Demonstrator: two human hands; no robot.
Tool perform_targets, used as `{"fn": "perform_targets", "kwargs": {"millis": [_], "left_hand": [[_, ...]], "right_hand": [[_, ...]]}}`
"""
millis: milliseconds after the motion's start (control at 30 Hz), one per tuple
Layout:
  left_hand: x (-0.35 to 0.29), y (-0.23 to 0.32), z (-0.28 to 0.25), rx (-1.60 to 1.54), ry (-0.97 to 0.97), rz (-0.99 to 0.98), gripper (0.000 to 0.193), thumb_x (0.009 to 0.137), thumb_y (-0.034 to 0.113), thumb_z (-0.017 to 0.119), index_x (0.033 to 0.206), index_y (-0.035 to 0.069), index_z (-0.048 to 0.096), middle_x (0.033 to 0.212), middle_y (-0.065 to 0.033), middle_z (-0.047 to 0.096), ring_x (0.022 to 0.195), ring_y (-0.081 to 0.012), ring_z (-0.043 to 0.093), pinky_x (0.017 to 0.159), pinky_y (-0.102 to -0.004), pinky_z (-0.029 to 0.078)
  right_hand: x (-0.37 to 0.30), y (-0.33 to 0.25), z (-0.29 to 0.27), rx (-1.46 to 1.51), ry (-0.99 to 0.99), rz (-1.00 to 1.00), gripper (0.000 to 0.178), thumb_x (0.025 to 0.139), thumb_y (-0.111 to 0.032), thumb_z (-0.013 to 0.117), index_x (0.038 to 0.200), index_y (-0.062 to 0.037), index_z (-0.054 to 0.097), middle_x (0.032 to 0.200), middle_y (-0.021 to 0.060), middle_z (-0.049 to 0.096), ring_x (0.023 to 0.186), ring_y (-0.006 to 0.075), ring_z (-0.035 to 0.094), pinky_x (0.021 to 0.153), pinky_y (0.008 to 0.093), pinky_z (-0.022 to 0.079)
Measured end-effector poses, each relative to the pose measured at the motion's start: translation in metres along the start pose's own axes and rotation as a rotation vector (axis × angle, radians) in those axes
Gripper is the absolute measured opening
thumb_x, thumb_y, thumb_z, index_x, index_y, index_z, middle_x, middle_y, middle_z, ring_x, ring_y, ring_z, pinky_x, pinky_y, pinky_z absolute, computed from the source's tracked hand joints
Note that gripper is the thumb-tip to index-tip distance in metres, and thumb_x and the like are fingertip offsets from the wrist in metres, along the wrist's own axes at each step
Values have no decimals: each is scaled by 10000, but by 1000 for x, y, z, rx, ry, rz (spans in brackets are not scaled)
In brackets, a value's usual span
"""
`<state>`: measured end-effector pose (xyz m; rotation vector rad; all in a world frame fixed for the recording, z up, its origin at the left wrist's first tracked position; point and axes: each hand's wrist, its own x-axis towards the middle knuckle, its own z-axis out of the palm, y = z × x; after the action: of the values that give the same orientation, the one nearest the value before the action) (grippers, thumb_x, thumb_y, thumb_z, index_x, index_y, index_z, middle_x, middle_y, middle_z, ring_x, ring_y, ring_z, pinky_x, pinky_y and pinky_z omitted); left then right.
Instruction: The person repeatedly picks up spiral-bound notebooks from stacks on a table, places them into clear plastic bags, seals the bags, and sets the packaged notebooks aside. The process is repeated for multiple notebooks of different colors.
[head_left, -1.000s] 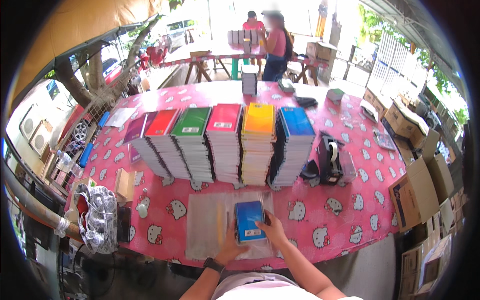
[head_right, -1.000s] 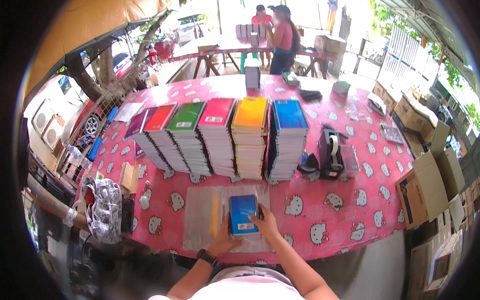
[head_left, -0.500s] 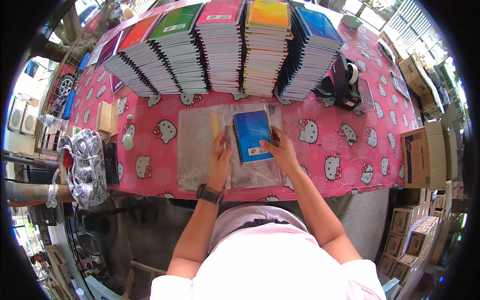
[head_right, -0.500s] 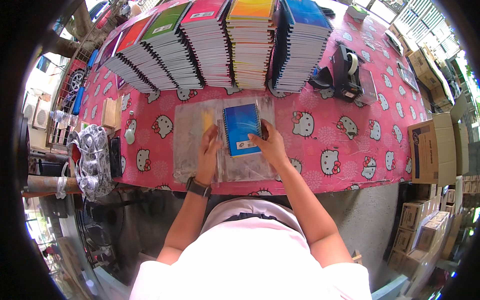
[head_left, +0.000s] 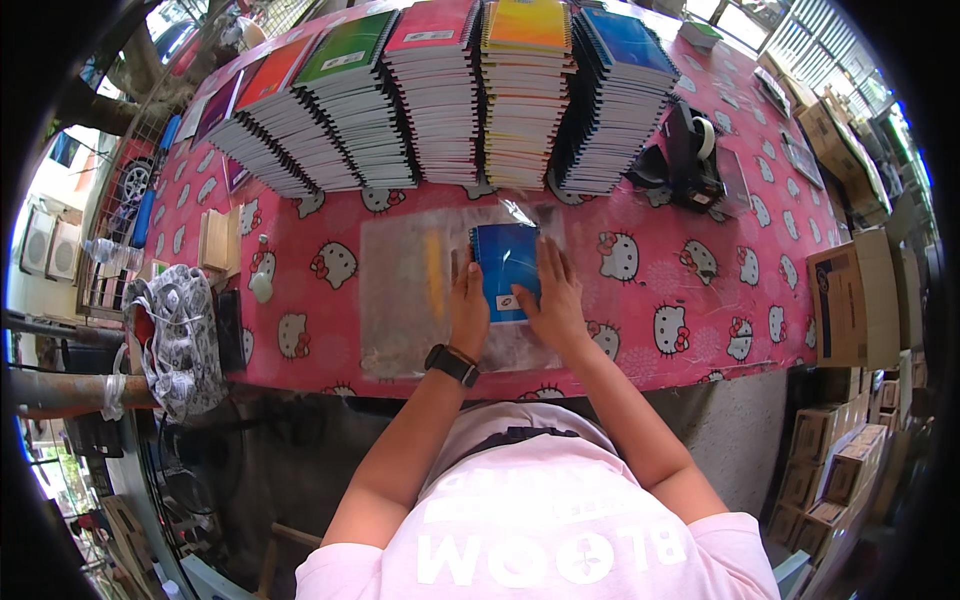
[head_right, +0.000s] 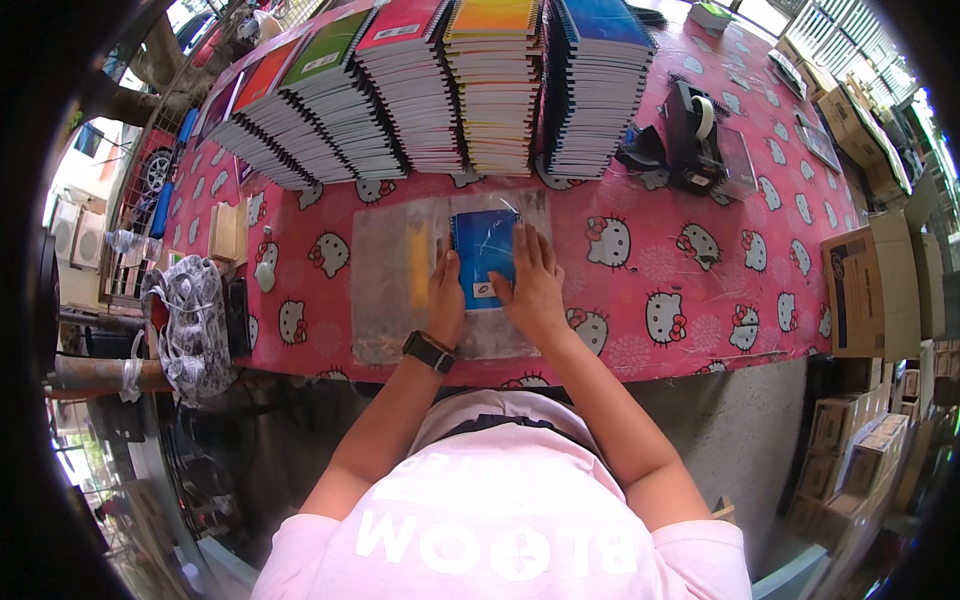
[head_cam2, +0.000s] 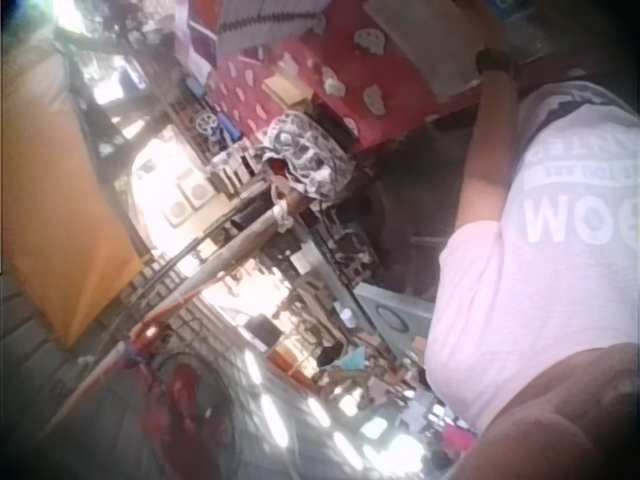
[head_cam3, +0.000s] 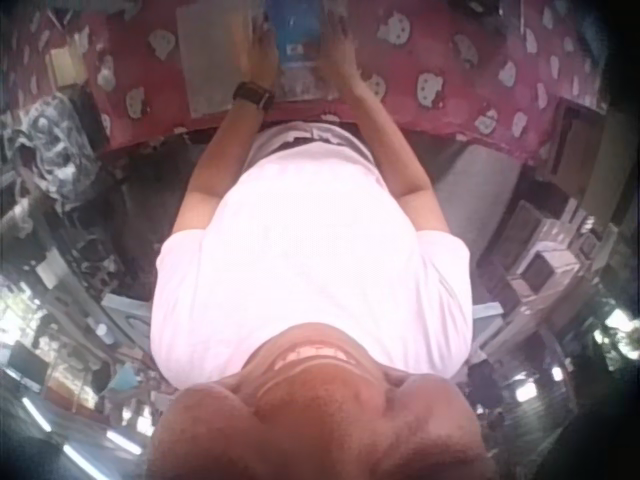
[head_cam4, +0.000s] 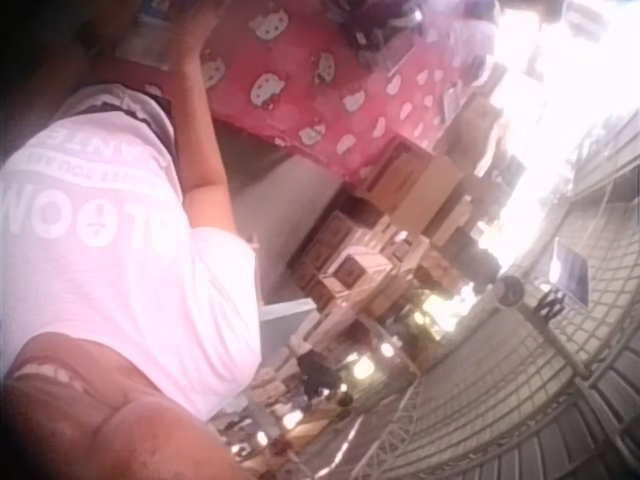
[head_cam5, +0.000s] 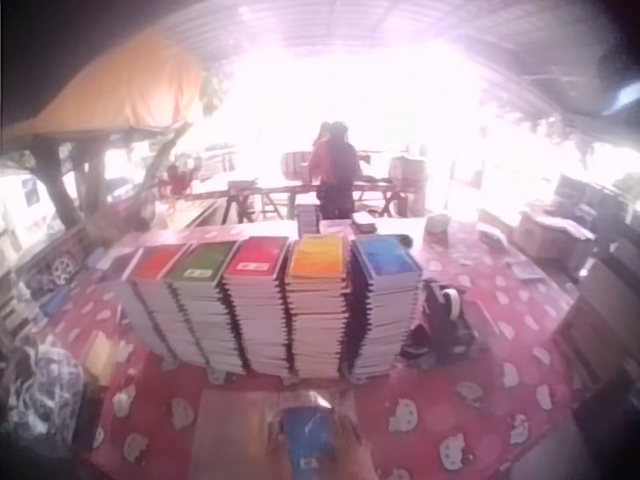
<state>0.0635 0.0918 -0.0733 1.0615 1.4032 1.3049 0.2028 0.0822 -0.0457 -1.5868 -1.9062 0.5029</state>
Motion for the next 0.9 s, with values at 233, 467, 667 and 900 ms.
{"fn": "perform_targets", "kwargs": {"millis": [233, 467, 667, 900], "left_hand": [[-1, -2, 3, 325, -38, 88, 512, 977, 345, 304, 1385, 43, 367, 1364, -172, 417, 1252, -335, 371, 1061, -404, 243], [-9, 0, 11, 408, 2, 91, 524, 975, 372, 270, 1381, 56, 371, 1356, -156, 426, 1244, -353, 357, 1068, -434, 217], [-6, -10, 5, 469, 3, 140, 523, 968, 383, 305, 1382, 72, 374, 1372, -148, 415, 1233, -366, 356, 1055, -457, 223], [5, 18, -65, 1206, 139, 198, 505, 836, 233, 598, 1299, 78, 469, 1307, -122, 474, 1179, -364, 394, 1018, -505, 239]], "right_hand": [[6, -1, -29, -427, -209, -207, 603, 902, -303, 454, 1408, -32, 271, 1507, 97, 190, 1412, 284, 67, 1068, 590, 87], [1, -2, -20, -381, -194, -215, 610, 900, -299, 438, 1389, 27, 274, 1488, 156, 198, 1408, 294, 85, 1066, 597, 89], [2, -9, -18, -386, -192, -215, 611, 903, -311, 429, 1392, 21, 273, 1489, 156, 198, 1405, 299, 104, 1055, 614, 121], [1, -9, -21, -415, -216, -196, 617, 909, -330, 421, 1401, 5, 260, 1491, 150, 195, 1403, 300, 109, 1050, 639, 100]]}}
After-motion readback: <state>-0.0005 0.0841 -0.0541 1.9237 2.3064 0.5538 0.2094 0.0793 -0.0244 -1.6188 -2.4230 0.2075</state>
